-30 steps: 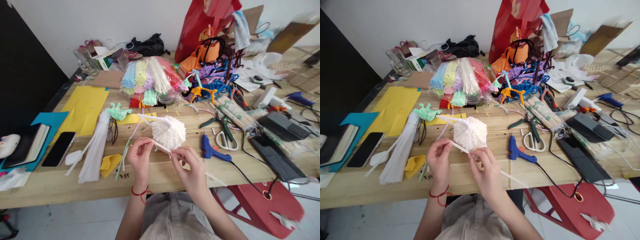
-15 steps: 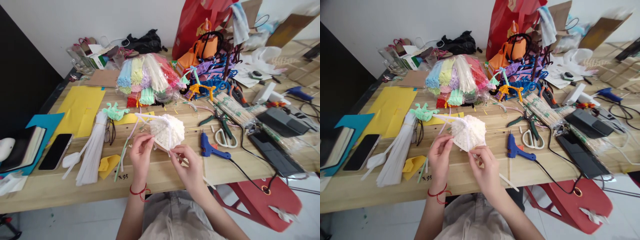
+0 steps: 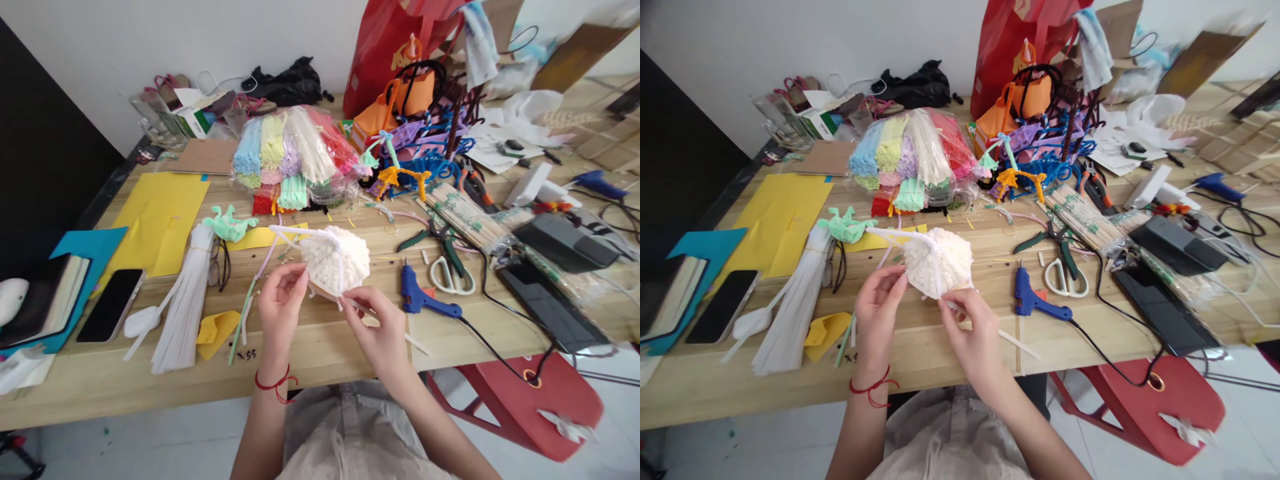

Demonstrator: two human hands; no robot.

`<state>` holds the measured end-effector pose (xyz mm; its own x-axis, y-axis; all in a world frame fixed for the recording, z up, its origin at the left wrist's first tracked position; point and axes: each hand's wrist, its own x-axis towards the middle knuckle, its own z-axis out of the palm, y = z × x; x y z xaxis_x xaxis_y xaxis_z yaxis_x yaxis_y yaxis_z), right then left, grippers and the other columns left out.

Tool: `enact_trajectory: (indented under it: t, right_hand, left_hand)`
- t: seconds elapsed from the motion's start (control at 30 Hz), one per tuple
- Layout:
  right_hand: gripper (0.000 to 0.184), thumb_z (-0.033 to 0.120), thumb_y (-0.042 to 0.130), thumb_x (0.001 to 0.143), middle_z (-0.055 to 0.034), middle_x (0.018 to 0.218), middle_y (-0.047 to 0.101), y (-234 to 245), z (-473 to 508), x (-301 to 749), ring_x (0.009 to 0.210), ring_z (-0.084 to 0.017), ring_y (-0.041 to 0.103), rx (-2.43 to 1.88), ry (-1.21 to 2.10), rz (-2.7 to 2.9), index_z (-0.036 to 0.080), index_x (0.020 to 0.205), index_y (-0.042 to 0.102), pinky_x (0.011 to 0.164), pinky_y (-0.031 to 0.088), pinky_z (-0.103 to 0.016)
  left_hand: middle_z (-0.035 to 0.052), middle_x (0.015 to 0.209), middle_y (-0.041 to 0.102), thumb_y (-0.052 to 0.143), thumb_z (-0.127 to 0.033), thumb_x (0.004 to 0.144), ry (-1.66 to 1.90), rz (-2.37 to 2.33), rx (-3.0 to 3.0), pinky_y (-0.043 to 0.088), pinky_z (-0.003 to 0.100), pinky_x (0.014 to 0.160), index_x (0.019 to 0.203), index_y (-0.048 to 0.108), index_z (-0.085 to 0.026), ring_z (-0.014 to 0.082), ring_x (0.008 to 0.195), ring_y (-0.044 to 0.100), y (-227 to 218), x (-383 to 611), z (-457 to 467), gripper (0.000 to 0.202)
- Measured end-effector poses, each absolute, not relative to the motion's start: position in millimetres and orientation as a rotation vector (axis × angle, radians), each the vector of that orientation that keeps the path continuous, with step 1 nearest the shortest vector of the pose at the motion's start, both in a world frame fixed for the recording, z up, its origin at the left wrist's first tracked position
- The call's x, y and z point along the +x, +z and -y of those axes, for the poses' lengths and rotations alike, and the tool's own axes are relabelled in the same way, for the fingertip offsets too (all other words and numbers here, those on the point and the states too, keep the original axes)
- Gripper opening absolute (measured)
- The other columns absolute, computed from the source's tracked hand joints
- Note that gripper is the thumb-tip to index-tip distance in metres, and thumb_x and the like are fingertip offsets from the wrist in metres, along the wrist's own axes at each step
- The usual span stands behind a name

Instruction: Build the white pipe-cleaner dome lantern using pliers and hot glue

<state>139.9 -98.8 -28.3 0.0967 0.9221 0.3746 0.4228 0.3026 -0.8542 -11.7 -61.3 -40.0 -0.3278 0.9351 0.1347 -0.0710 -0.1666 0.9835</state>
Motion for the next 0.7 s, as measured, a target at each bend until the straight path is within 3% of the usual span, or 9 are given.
enact_trajectory:
  t: [0.2,0.4,0.47,0.57,0.7]
  right_hand:
    - [0.006,0.018,0.062,0.091,-0.0037,0.085,0.070,-31,90,157,0.072,-0.015,0.064,-1.332,0.547,1.529,0.021,0.092,0.066,0.063,0.053,-0.027]
    - [0.014,0.010,0.062,0.089,-0.0046,0.088,0.067,-32,109,168,0.079,-0.016,0.067,-1.195,0.476,1.642,0.023,0.094,0.066,0.066,0.056,-0.027]
    - [0.018,0.007,0.063,0.088,-0.0044,0.088,0.068,-37,123,162,0.077,-0.016,0.068,-1.118,0.494,1.669,0.023,0.097,0.065,0.067,0.056,-0.028]
    - [0.019,0.007,0.061,0.089,-0.0046,0.089,0.069,-45,138,153,0.080,-0.018,0.070,-1.055,0.582,1.702,0.023,0.099,0.064,0.069,0.058,-0.029]
    - [0.029,0.010,0.053,0.092,-0.0099,0.107,0.069,-55,137,181,0.099,-0.023,0.069,-1.155,0.505,1.848,0.024,0.117,0.060,0.084,0.058,-0.038]
  left_hand:
    - [0.0033,0.085,0.071,0.077,-0.030,0.079,1.570,-1.342,1.167,0.056,0.025,0.076,0.083,0.071,-0.019,0.0141,0.080,0.067,-34,-9,72,0.013]
    - [0.0025,0.095,0.065,0.072,-0.042,0.085,1.806,-1.286,1.001,0.054,0.024,0.074,0.104,0.063,-0.022,0.0115,0.077,0.063,-38,4,96,0.030]
    - [0.0032,0.089,0.066,0.064,-0.049,0.089,1.666,-1.217,1.045,0.053,0.024,0.074,0.099,0.064,-0.020,0.0129,0.078,0.064,-36,7,106,0.030]
    - [0.0052,0.082,0.069,0.059,-0.044,0.094,1.290,-1.141,1.155,0.053,0.026,0.077,0.087,0.068,-0.017,0.0165,0.082,0.067,-30,10,121,0.029]
    - [0.0034,0.067,0.066,0.045,-0.047,0.100,1.285,-1.174,1.130,0.055,0.029,0.076,0.077,0.068,-0.017,0.0153,0.067,0.065,-30,4,128,0.044]
